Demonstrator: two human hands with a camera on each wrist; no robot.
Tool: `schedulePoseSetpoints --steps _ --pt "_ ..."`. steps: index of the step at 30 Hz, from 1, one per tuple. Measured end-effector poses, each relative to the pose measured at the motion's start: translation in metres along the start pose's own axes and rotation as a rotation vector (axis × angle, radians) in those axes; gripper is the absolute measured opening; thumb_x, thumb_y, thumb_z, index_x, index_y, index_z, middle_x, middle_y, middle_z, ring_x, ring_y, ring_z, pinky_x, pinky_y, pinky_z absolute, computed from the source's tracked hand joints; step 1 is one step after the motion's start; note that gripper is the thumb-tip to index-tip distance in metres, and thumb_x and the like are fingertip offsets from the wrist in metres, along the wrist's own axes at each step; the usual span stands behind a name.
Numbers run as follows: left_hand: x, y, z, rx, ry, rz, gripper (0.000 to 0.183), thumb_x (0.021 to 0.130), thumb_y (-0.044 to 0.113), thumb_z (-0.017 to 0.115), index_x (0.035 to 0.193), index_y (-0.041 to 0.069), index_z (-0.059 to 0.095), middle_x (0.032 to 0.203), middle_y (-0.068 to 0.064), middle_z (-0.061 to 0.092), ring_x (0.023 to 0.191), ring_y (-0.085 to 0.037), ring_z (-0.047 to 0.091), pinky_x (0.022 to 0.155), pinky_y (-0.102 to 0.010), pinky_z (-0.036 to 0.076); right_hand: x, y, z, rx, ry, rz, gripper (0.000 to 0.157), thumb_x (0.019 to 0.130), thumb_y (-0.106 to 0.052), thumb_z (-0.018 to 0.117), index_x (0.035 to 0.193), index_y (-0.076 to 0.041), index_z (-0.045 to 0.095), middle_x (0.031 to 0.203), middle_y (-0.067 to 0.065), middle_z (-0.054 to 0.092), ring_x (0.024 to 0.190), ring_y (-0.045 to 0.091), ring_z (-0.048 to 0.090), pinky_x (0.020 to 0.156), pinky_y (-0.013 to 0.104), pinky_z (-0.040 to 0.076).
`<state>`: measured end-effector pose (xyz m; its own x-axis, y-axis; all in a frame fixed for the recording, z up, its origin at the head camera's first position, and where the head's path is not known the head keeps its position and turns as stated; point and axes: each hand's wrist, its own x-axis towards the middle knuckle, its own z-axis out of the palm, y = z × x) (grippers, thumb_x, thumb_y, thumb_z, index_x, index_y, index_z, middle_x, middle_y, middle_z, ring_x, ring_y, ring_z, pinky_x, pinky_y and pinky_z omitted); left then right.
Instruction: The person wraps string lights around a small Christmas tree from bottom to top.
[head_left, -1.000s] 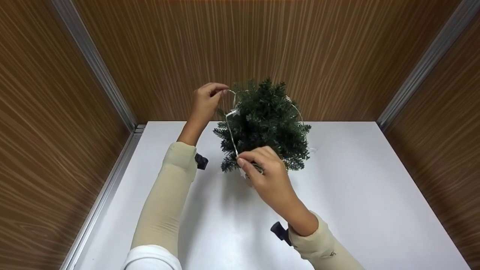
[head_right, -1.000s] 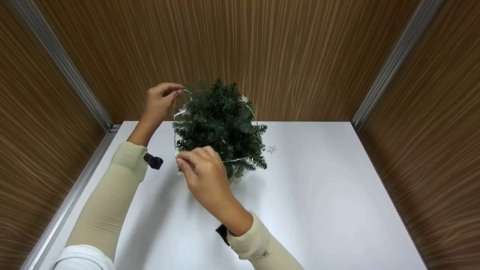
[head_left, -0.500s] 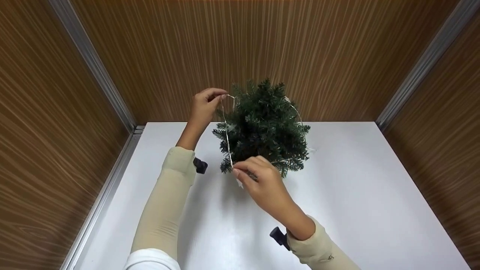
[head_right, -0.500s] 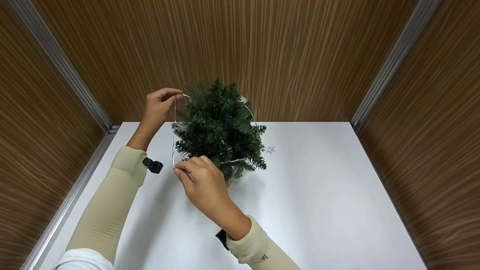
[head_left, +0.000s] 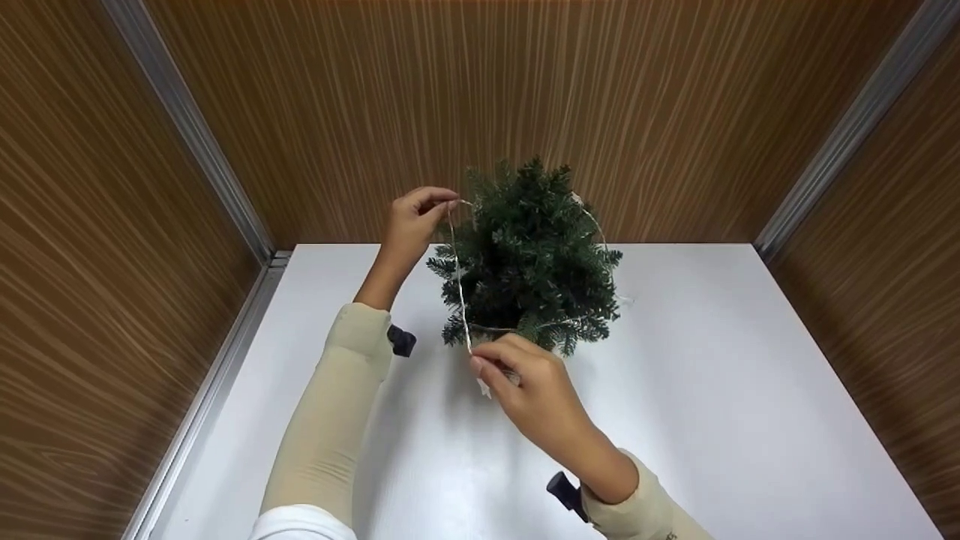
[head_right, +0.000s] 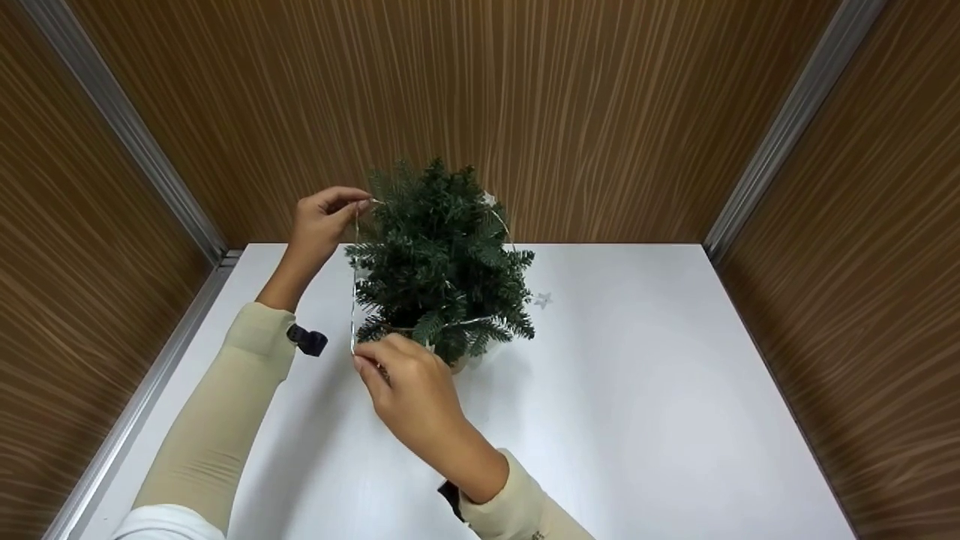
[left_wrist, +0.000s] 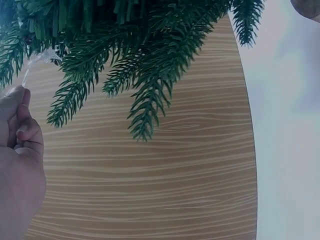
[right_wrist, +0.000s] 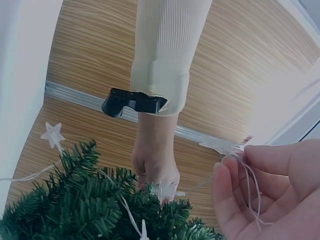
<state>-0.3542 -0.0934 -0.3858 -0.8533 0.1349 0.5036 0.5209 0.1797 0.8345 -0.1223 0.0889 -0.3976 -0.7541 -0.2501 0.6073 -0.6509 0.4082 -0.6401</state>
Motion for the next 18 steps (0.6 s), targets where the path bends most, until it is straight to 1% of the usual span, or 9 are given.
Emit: schedulePoseSetpoints --steps 4,5,9,12,14,16,18 --pt "-0.004 -0.003 0.001 0.012 -0.001 0.001 0.017 0.097 0.009 0.067 0.109 -0.001 0.074 0.103 -0.013 0.071 0.091 -0.032 0.065 0.074 -0.025 0.051 -0.005 0.002 0.002 -0.011 -0.022 0.022 0.010 0.096 -0.011 0.069 0.102 -0.005 0.076 0.089 -0.004 0.068 0.075 0.006 0.062 0.066 0.021 0.054" --pt "-0.005 -0.003 0.001 0.018 -0.006 -0.002 0.017 0.097 0.010 0.067 0.109 0.000 0.075 0.103 -0.012 0.071 0.091 -0.032 0.065 0.073 -0.023 0.050 -0.006 0.003 0.003 -0.012 -0.026 0.027 0.010 0.096 -0.011 0.069 0.102 -0.006 0.076 0.089 -0.004 0.068 0.075 0.006 0.062 0.066 0.021 0.054" --pt "-0.009 -0.004 0.000 0.055 -0.043 -0.009 0.017 0.098 0.010 0.067 0.110 0.003 0.075 0.105 -0.011 0.071 0.090 -0.035 0.063 0.069 -0.022 0.047 -0.011 0.005 0.005 -0.008 -0.037 0.036 0.009 0.096 -0.010 0.070 0.101 -0.005 0.075 0.088 -0.003 0.068 0.076 0.006 0.063 0.067 0.022 0.054" --pt "-0.011 -0.005 -0.002 0.091 -0.066 -0.012 0.018 0.098 0.011 0.067 0.112 0.004 0.075 0.104 -0.010 0.070 0.085 -0.032 0.059 0.067 -0.022 0.045 -0.014 0.006 0.006 -0.003 -0.051 0.046 0.009 0.095 -0.010 0.070 0.101 -0.006 0.075 0.089 -0.002 0.068 0.077 0.006 0.064 0.067 0.022 0.055" --pt "-0.012 -0.004 -0.003 0.111 -0.078 -0.012 0.018 0.098 0.010 0.067 0.112 0.004 0.075 0.103 -0.011 0.070 0.083 -0.027 0.058 0.068 -0.023 0.045 -0.016 0.007 0.007 -0.004 -0.059 0.051 0.009 0.096 -0.009 0.070 0.101 -0.006 0.075 0.089 -0.002 0.068 0.077 0.006 0.064 0.067 0.022 0.055" --pt "-0.013 -0.003 -0.005 0.131 -0.090 -0.012 0.018 0.098 0.010 0.067 0.113 0.005 0.075 0.103 -0.009 0.069 0.083 -0.022 0.058 0.069 -0.023 0.046 -0.017 0.007 0.007 -0.007 -0.064 0.057 0.009 0.096 -0.009 0.070 0.102 -0.006 0.075 0.090 -0.002 0.068 0.077 0.006 0.064 0.067 0.022 0.055" --pt "-0.015 -0.001 -0.007 0.139 -0.104 -0.007 0.018 0.098 0.010 0.066 0.113 0.006 0.074 0.104 -0.008 0.069 0.085 -0.020 0.060 0.072 -0.024 0.048 -0.017 0.007 0.008 -0.009 -0.061 0.064 0.009 0.095 -0.009 0.070 0.101 -0.006 0.075 0.090 -0.002 0.068 0.076 0.006 0.064 0.066 0.022 0.055"
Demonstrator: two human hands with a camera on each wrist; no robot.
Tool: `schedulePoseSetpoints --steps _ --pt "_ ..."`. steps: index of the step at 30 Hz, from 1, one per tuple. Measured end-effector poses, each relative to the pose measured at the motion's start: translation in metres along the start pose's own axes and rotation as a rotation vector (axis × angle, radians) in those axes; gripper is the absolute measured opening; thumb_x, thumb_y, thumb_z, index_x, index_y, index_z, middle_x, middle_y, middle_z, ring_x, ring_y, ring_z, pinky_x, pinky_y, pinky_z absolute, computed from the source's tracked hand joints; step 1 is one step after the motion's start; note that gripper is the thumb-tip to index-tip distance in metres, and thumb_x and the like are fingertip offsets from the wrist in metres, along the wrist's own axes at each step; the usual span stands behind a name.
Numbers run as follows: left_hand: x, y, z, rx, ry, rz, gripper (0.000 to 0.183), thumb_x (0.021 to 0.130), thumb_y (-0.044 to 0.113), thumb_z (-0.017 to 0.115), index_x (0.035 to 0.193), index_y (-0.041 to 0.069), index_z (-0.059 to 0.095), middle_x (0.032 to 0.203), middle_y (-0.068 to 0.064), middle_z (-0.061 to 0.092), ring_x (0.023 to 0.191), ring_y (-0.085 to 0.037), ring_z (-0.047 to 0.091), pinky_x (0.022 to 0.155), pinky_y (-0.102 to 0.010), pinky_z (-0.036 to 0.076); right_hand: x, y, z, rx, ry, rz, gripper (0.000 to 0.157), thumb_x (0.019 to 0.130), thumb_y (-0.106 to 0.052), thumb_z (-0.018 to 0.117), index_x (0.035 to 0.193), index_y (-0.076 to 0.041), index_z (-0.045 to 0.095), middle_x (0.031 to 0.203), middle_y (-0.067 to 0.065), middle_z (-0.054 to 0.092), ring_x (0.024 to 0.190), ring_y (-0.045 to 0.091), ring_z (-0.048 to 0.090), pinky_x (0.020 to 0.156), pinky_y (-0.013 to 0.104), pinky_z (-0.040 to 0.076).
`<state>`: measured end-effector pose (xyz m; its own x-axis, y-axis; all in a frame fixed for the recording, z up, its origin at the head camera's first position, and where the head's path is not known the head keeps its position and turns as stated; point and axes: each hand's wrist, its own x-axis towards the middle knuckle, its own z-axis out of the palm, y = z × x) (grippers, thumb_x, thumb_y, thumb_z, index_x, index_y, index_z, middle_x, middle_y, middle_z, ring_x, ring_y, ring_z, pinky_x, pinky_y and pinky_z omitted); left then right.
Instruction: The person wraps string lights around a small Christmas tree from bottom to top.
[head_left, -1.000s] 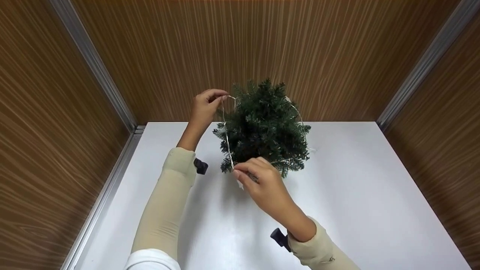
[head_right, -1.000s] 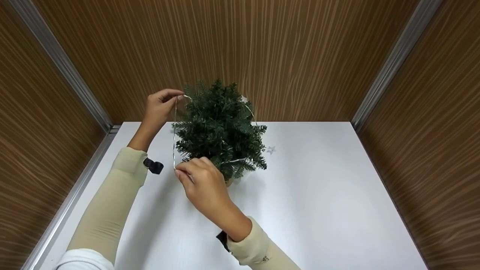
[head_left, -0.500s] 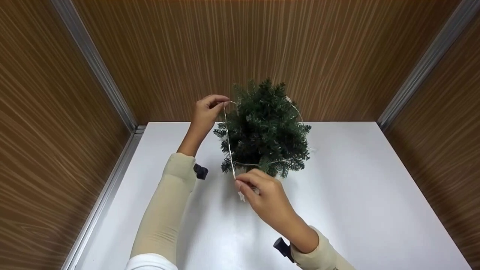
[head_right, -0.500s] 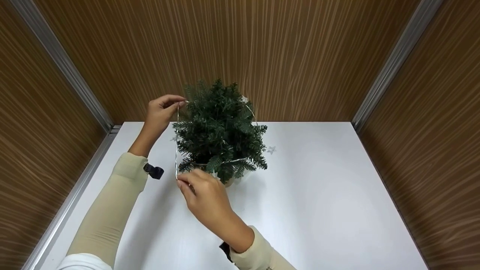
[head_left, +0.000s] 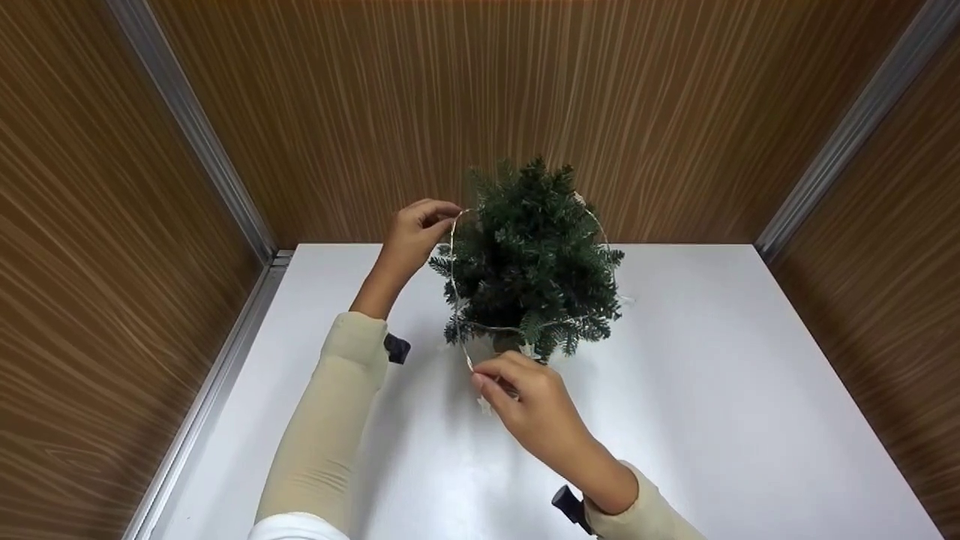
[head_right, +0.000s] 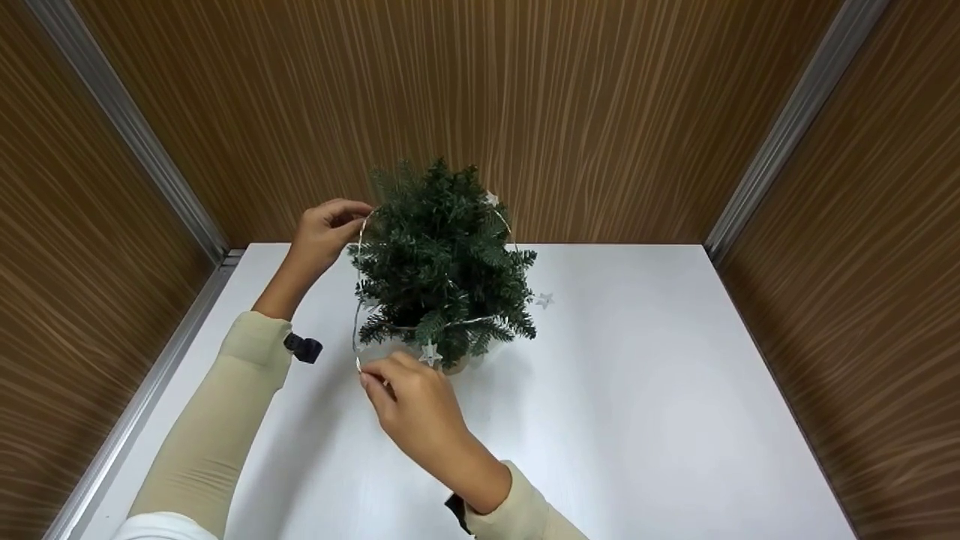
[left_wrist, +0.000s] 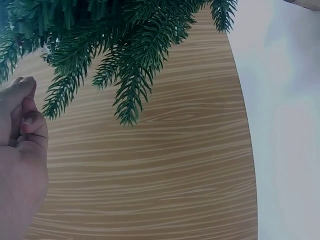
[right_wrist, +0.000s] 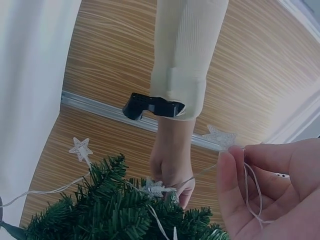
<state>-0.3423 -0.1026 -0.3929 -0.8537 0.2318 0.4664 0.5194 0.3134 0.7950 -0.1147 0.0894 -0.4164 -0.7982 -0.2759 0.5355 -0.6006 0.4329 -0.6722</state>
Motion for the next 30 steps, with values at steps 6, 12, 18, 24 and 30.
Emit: schedulePoseSetpoints --steps 6,12,18,24,30 --pt "-0.024 0.008 -0.008 0.018 0.069 0.058 0.016 0.098 0.015 0.067 0.112 0.011 0.075 0.103 -0.003 0.069 0.085 -0.018 0.060 0.072 -0.024 0.049 0.000 0.000 -0.001 0.013 0.021 -0.008 0.007 0.094 -0.006 0.071 0.099 -0.005 0.075 0.087 -0.002 0.067 0.072 0.005 0.061 0.064 0.021 0.054" --pt "-0.068 0.018 -0.013 0.028 0.190 0.176 0.015 0.095 0.014 0.072 0.107 0.009 0.077 0.103 -0.002 0.071 0.076 -0.010 0.053 0.066 -0.023 0.045 -0.001 0.001 -0.004 0.020 0.049 -0.027 0.004 0.093 -0.006 0.072 0.096 -0.006 0.075 0.085 -0.004 0.067 0.071 0.004 0.060 0.062 0.021 0.053" --pt "-0.113 0.035 -0.008 -0.022 0.216 0.280 0.015 0.090 0.006 0.075 0.105 0.005 0.076 0.102 -0.006 0.072 0.072 -0.007 0.053 0.063 -0.018 0.045 -0.001 0.002 -0.006 0.021 0.059 -0.042 0.003 0.092 -0.006 0.073 0.095 -0.007 0.074 0.084 -0.005 0.066 0.069 0.004 0.059 0.060 0.021 0.052" --pt "-0.143 0.048 0.002 -0.099 0.155 0.324 0.019 0.089 0.002 0.075 0.107 0.007 0.076 0.104 -0.006 0.071 0.072 -0.009 0.054 0.062 -0.020 0.046 -0.001 0.001 -0.009 0.023 0.060 -0.044 0.004 0.093 -0.008 0.072 0.096 -0.006 0.074 0.084 -0.005 0.066 0.069 0.004 0.060 0.060 0.021 0.053" --pt "-0.162 0.054 0.013 -0.131 0.083 0.337 0.023 0.088 -0.001 0.074 0.110 0.009 0.075 0.112 -0.007 0.070 0.075 -0.011 0.055 0.063 -0.023 0.047 -0.002 -0.001 -0.011 0.051 0.053 -0.040 0.005 0.095 -0.010 0.070 0.097 -0.008 0.074 0.085 -0.005 0.066 0.068 0.006 0.062 0.060 0.021 0.053"
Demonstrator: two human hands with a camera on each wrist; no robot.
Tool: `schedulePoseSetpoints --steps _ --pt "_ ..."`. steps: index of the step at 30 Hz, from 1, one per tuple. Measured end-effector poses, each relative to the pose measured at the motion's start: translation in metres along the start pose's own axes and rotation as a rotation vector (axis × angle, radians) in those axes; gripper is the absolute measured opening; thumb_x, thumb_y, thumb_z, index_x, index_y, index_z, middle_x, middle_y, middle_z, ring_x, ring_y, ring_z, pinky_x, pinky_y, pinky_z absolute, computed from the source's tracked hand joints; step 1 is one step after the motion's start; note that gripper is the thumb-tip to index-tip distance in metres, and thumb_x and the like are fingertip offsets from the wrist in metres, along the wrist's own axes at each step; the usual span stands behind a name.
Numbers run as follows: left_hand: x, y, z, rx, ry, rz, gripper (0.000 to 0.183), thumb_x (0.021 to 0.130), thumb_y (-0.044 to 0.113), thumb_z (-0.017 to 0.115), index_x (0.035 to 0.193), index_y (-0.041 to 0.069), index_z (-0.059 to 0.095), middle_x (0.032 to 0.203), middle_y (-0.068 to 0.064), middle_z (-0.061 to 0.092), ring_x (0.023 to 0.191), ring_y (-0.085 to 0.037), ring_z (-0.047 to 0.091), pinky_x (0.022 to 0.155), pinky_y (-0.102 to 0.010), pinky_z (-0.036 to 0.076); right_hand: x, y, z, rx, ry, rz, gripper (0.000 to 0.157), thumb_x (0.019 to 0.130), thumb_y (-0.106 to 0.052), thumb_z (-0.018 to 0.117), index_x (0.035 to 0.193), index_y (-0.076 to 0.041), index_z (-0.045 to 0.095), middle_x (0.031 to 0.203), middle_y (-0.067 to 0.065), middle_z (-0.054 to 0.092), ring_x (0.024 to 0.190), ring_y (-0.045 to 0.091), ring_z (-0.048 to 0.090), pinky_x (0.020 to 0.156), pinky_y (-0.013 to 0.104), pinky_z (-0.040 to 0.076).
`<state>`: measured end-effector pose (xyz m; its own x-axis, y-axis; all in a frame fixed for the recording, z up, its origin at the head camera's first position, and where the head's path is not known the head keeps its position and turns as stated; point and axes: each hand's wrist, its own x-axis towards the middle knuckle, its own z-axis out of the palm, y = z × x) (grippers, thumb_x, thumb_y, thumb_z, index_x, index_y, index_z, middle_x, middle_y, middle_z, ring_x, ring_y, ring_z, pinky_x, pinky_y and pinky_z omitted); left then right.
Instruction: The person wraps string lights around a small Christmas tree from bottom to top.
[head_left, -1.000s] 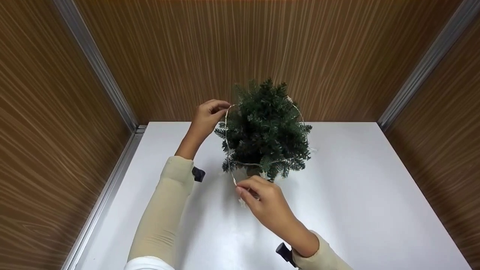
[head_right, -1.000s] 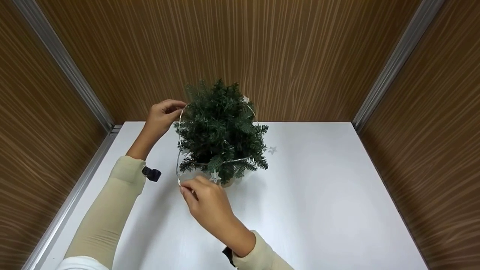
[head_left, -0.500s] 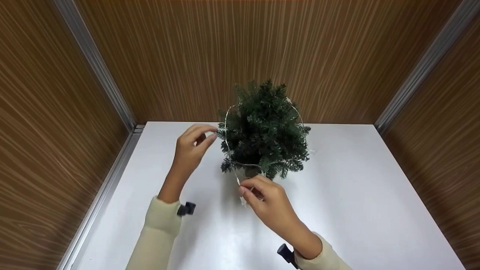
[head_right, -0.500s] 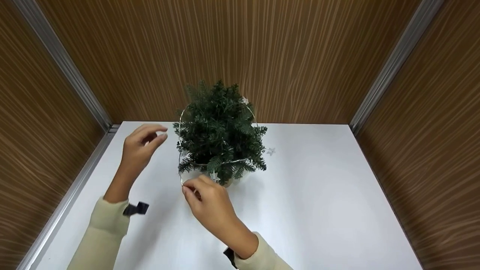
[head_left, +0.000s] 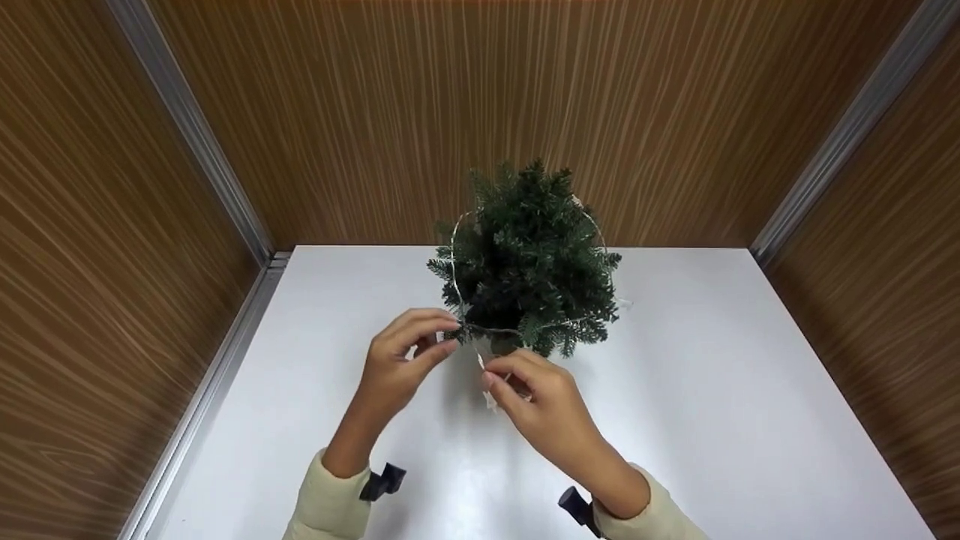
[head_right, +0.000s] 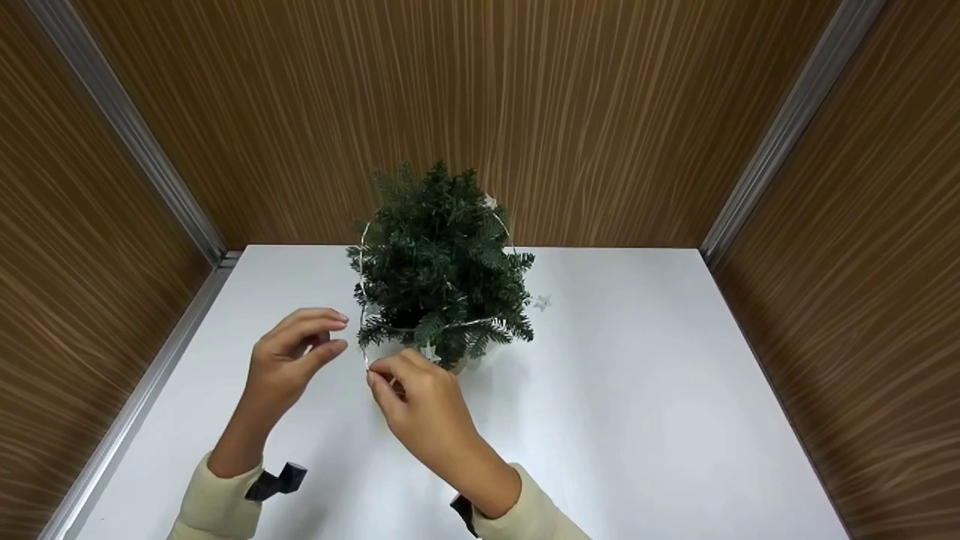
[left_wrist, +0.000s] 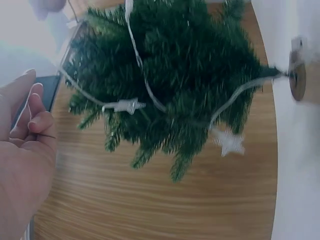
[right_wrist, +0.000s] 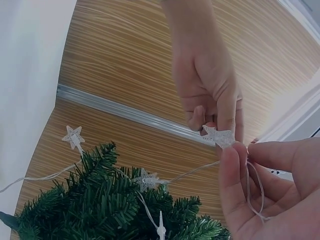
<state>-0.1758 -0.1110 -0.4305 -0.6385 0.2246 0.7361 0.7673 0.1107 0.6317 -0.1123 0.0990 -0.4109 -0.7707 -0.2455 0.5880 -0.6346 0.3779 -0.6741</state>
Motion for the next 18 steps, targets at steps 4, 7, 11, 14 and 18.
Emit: schedulePoseSetpoints --steps 4,7,11,14,18 --pt "-0.008 0.000 0.008 0.004 -0.038 0.009 0.027 0.088 -0.002 0.073 0.113 0.010 0.074 0.116 -0.008 0.068 0.075 -0.011 0.054 0.064 -0.023 0.047 -0.002 -0.001 -0.002 0.010 -0.008 0.002 0.005 0.096 -0.011 0.069 0.097 -0.010 0.073 0.086 -0.005 0.064 0.068 0.007 0.062 0.060 0.022 0.054" --pt "-0.012 -0.002 0.013 0.029 -0.050 0.039 0.029 0.088 -0.003 0.074 0.114 0.011 0.074 0.117 -0.008 0.068 0.072 -0.011 0.054 0.063 -0.021 0.046 -0.002 -0.002 -0.002 0.013 -0.016 0.005 0.005 0.096 -0.010 0.069 0.097 -0.008 0.073 0.088 -0.004 0.065 0.070 0.007 0.063 0.062 0.023 0.055" --pt "-0.013 -0.005 0.019 0.086 -0.042 0.121 0.029 0.086 -0.004 0.075 0.112 0.009 0.075 0.115 -0.008 0.067 0.074 -0.011 0.057 0.064 -0.019 0.048 -0.002 -0.003 -0.005 0.012 -0.023 0.002 0.004 0.096 -0.009 0.069 0.097 -0.007 0.073 0.089 -0.003 0.065 0.072 0.007 0.065 0.064 0.023 0.056" --pt "-0.011 -0.007 0.023 0.125 -0.046 0.183 0.026 0.086 -0.005 0.075 0.109 0.006 0.074 0.112 -0.009 0.066 0.080 -0.013 0.061 0.067 -0.018 0.050 -0.003 -0.003 -0.007 0.006 -0.022 -0.006 0.004 0.096 -0.009 0.069 0.096 -0.008 0.073 0.088 -0.004 0.066 0.070 0.007 0.064 0.063 0.023 0.056" --pt "-0.010 -0.009 0.027 0.138 -0.049 0.211 0.022 0.086 -0.006 0.074 0.105 0.005 0.074 0.109 -0.009 0.066 0.087 -0.015 0.065 0.071 -0.017 0.052 -0.005 -0.002 -0.012 -0.011 -0.026 -0.010 0.004 0.096 -0.010 0.069 0.097 -0.011 0.073 0.089 -0.005 0.066 0.070 0.006 0.062 0.062 0.023 0.054"
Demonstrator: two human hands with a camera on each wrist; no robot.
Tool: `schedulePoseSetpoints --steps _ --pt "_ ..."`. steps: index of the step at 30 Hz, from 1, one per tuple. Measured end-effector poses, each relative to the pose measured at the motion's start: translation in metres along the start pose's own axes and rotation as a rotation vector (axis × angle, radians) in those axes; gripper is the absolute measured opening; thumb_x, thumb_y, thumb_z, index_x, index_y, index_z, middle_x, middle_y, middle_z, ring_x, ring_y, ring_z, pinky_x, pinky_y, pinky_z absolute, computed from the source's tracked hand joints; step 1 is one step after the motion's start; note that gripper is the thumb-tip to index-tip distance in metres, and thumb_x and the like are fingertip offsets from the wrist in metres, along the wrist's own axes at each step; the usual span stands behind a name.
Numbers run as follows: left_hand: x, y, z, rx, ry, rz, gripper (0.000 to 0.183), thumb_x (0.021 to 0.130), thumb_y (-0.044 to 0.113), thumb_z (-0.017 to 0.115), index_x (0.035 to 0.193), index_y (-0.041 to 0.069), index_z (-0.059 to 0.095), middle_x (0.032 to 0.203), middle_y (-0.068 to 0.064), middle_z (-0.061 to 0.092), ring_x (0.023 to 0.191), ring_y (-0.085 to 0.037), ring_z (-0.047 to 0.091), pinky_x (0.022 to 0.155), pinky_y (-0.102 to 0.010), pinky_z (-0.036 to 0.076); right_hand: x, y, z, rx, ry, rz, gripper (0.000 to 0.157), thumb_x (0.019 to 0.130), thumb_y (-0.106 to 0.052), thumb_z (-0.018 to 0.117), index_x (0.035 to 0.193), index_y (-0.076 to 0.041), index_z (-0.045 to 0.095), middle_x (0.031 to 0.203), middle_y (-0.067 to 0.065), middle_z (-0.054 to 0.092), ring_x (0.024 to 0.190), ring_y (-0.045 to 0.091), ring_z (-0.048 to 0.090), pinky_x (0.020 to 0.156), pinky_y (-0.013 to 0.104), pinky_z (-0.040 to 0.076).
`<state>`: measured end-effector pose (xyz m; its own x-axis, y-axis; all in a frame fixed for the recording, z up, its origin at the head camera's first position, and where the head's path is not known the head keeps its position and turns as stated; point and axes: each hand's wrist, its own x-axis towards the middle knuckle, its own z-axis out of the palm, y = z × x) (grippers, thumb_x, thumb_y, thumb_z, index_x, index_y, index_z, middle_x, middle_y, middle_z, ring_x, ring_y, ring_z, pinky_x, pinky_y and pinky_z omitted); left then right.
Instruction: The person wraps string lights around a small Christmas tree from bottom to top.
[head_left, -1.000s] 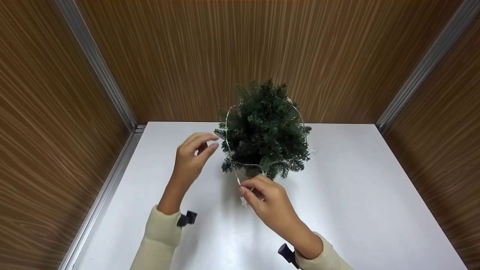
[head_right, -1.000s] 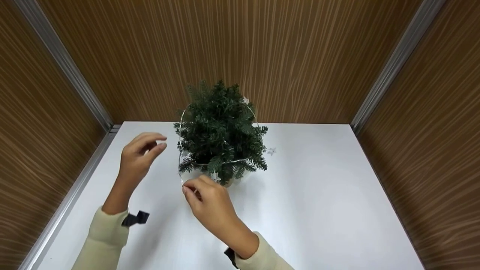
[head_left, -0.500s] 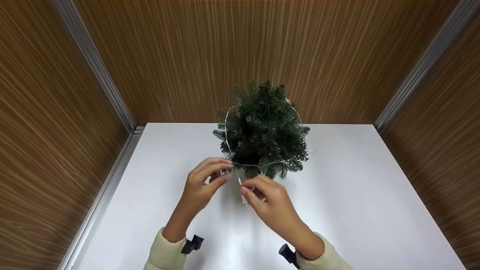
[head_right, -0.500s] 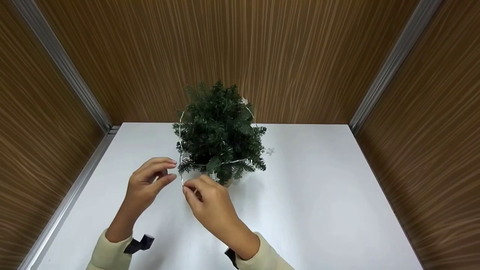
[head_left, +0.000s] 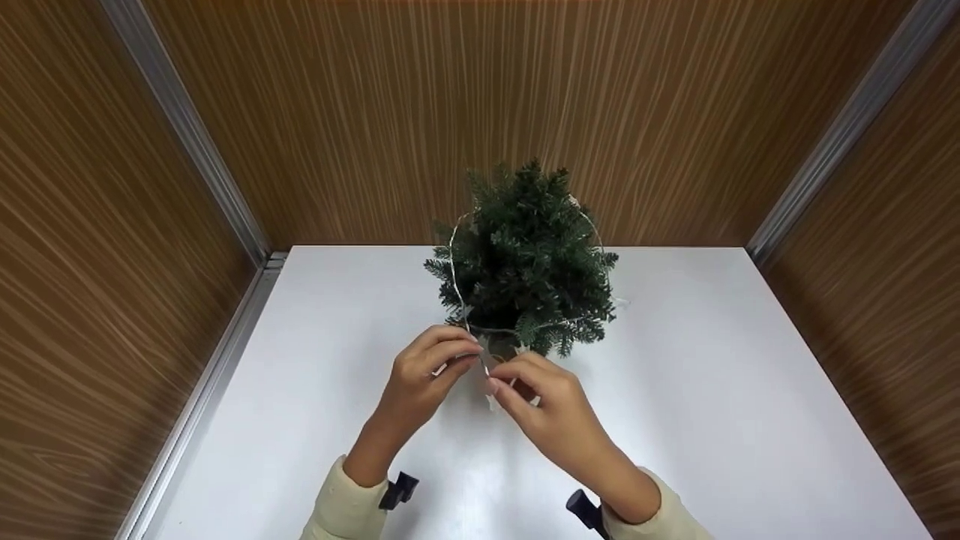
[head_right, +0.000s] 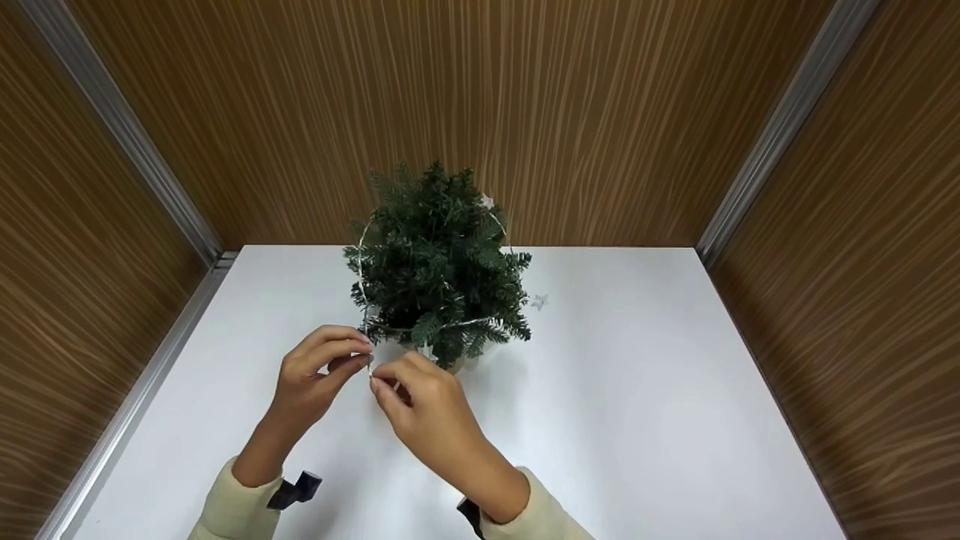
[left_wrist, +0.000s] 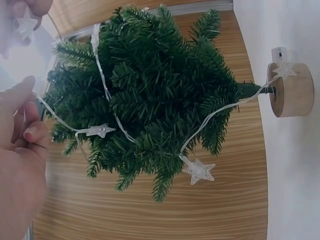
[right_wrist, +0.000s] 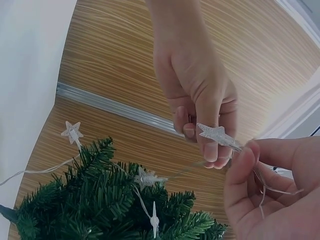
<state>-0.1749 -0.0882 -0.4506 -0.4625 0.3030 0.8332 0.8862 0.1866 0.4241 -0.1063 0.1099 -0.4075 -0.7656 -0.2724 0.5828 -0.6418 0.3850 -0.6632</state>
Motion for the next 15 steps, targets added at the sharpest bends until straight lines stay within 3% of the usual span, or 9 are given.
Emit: schedulePoseSetpoints --steps 12,15 --pt "0.000 -0.001 0.001 -0.035 0.051 -0.023 0.020 0.086 -0.007 0.074 0.101 0.006 0.073 0.105 -0.009 0.066 0.089 -0.016 0.066 0.069 -0.016 0.054 -0.009 0.003 -0.022 -0.114 -0.057 0.032 0.012 0.096 -0.014 0.070 0.105 -0.011 0.076 0.095 -0.005 0.068 0.074 0.001 0.057 0.063 0.020 0.052" --pt "0.001 -0.001 0.001 -0.021 0.051 -0.029 0.019 0.086 -0.005 0.075 0.100 0.007 0.073 0.105 -0.009 0.067 0.085 -0.015 0.066 0.067 -0.016 0.052 -0.013 0.005 -0.032 -0.152 -0.050 0.043 0.012 0.093 -0.008 0.072 0.104 -0.010 0.077 0.094 -0.007 0.069 0.074 0.001 0.057 0.063 0.020 0.052"
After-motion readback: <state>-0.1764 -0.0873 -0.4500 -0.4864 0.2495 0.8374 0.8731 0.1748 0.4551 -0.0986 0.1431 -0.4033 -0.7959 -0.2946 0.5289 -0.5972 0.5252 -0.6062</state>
